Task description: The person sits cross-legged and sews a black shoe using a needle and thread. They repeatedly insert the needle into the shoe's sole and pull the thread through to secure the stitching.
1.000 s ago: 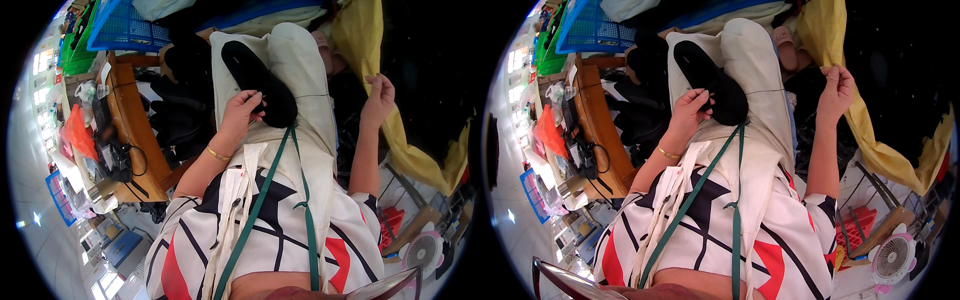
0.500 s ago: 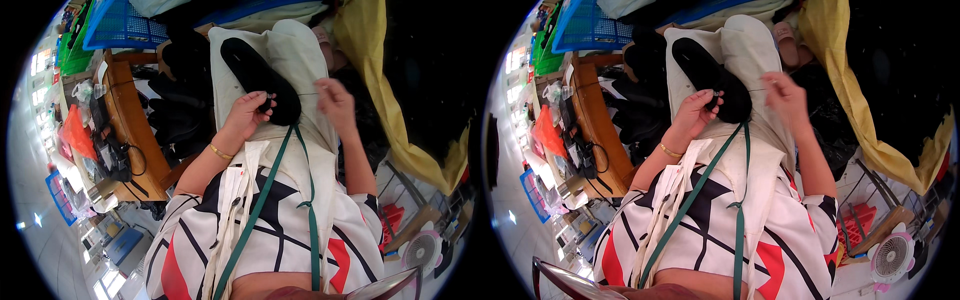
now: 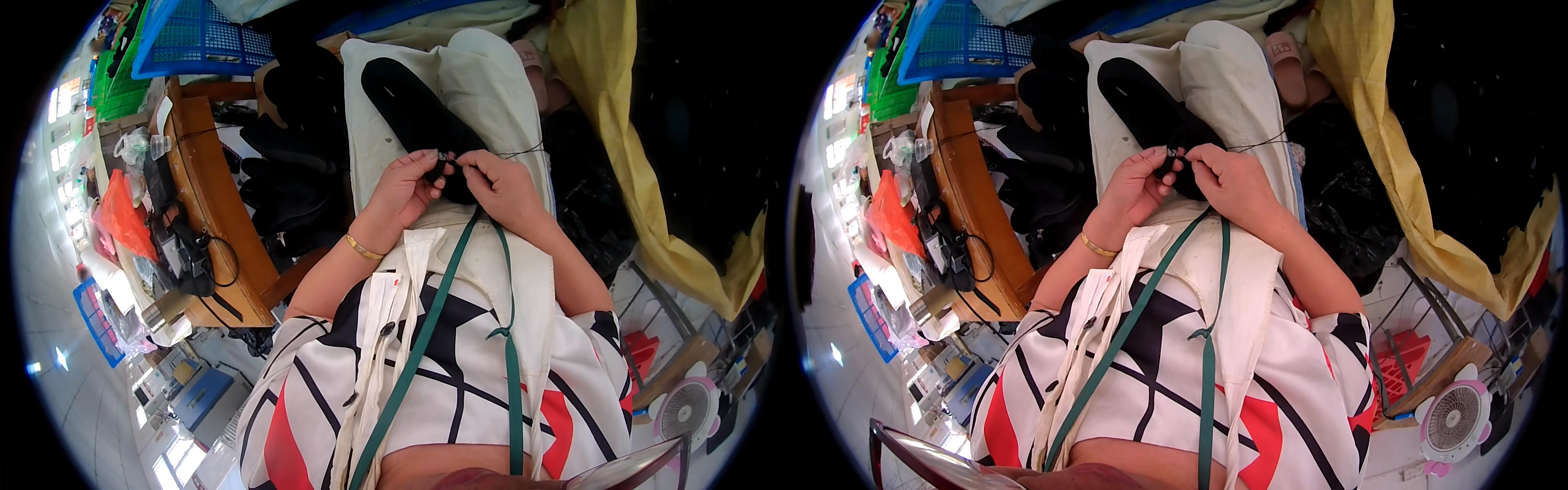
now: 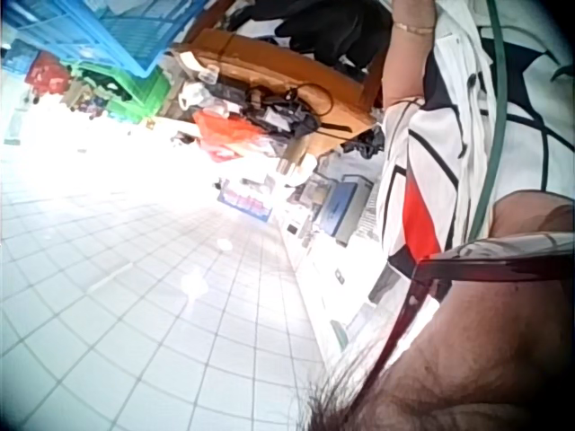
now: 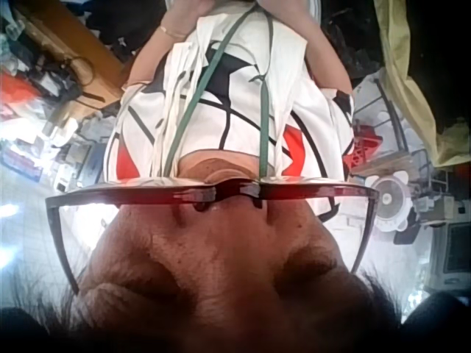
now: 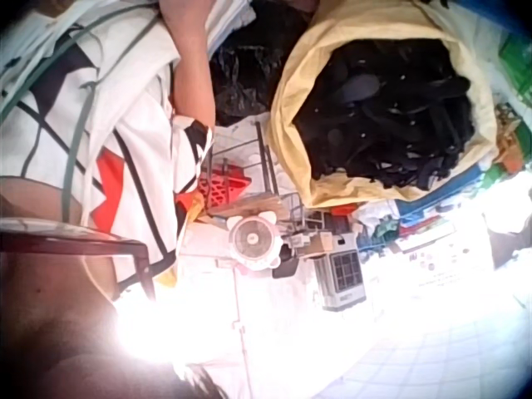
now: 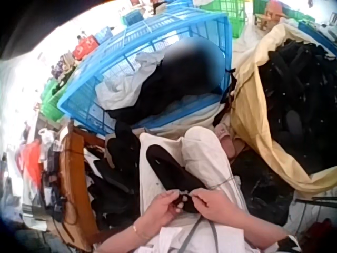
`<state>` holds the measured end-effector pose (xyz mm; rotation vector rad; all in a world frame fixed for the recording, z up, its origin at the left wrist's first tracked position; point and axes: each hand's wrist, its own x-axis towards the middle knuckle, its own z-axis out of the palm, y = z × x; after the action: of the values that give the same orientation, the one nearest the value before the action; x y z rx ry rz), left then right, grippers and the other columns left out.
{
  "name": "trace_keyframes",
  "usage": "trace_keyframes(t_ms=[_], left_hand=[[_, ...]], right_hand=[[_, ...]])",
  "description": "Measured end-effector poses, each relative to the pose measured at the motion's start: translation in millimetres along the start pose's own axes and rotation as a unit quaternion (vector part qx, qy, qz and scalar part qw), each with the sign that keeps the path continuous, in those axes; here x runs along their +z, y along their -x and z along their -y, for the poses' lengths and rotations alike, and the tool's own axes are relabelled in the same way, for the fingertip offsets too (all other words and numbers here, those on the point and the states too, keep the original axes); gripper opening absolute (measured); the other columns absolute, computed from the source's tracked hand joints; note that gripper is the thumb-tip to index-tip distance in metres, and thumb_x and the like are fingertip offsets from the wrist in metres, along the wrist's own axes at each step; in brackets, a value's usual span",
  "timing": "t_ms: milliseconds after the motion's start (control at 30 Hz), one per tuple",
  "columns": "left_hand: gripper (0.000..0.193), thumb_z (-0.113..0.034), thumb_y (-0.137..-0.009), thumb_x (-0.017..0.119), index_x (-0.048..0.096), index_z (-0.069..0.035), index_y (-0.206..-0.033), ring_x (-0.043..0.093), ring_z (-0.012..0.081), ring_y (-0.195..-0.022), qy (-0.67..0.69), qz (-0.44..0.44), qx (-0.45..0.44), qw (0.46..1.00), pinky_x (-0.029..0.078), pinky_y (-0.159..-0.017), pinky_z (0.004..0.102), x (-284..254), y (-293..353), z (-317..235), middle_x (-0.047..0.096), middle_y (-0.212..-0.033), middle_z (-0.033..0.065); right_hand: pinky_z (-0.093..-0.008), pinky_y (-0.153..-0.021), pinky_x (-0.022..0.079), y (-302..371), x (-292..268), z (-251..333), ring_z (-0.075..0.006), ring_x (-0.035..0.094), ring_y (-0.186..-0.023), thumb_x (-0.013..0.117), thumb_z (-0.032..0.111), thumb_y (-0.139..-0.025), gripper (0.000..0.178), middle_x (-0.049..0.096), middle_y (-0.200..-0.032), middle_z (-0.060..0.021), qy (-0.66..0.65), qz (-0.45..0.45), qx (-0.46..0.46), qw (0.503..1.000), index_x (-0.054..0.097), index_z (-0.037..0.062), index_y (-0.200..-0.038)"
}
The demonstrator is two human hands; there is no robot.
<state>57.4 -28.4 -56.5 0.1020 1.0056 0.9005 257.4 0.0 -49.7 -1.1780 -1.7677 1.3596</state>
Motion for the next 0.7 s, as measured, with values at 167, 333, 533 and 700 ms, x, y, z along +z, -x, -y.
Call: trace_keyframes(t_ms=[167, 333, 533, 700], left_hand=[[0.022, -0.015, -0.099, 0.055, 0.064, 0.001, -0.111, 0.058, 0.0111, -0.067, 0.008, 0.004, -0.002, 1.0, 0.049, -0.057, 0.022, 0.4, 0.5, -0.8, 0.068, -0.09, 0.0077], [0.02, -0.015, -0.099, 0.056, 0.064, 0.0, -0.11, 0.058, 0.0115, -0.067, 0.014, 0.001, -0.001, 1.0, 0.049, -0.057, 0.0222, -0.7, 0.8, 0.0, 0.068, -0.09, 0.0083], [0.019, -0.016, -0.098, 0.058, 0.063, -0.001, -0.108, 0.057, 0.0122, -0.067, 0.015, -0.015, 0.006, 1.0, 0.047, -0.058, 0.0227, 4.3, 2.6, 1.0, 0.068, -0.091, 0.0092], [0.019, -0.017, -0.098, 0.058, 0.063, -0.001, -0.108, 0.057, 0.0122, -0.067, 0.02, -0.016, 0.008, 1.0, 0.046, -0.058, 0.0226, 4.0, 2.1, 2.6, 0.067, -0.092, 0.009]], right_hand=[[-0.0369, -0.059, 0.05, -1.0, -0.2, 0.4, -0.0326, 0.063, -0.063, 0.06, 0.009, -0.087, 0.014, 0.064, -0.075, -0.0155, 0.001, 0.002, -0.005, 1.0, 0.065, 0.0059, -0.1], [-0.0373, -0.058, 0.049, -1.5, 1.3, -1.2, -0.0327, 0.063, -0.063, 0.059, 0.008, -0.087, 0.014, 0.064, -0.073, -0.0154, 0.006, 0.005, -0.004, 1.0, 0.065, 0.0058, -0.099], [-0.0374, -0.057, 0.049, -2.5, -2.1, 3.2, -0.0326, 0.063, -0.062, 0.059, 0.007, -0.087, 0.014, 0.063, -0.071, -0.0155, 0.009, 0.01, -0.002, 1.0, 0.065, 0.0044, -0.099], [-0.0371, -0.056, 0.048, -2.1, -1.5, 1.3, -0.0317, 0.062, -0.059, 0.059, 0.007, -0.087, 0.015, 0.063, -0.071, -0.0154, 0.001, 0.013, 0.002, 1.0, 0.066, 0.004, -0.1]])
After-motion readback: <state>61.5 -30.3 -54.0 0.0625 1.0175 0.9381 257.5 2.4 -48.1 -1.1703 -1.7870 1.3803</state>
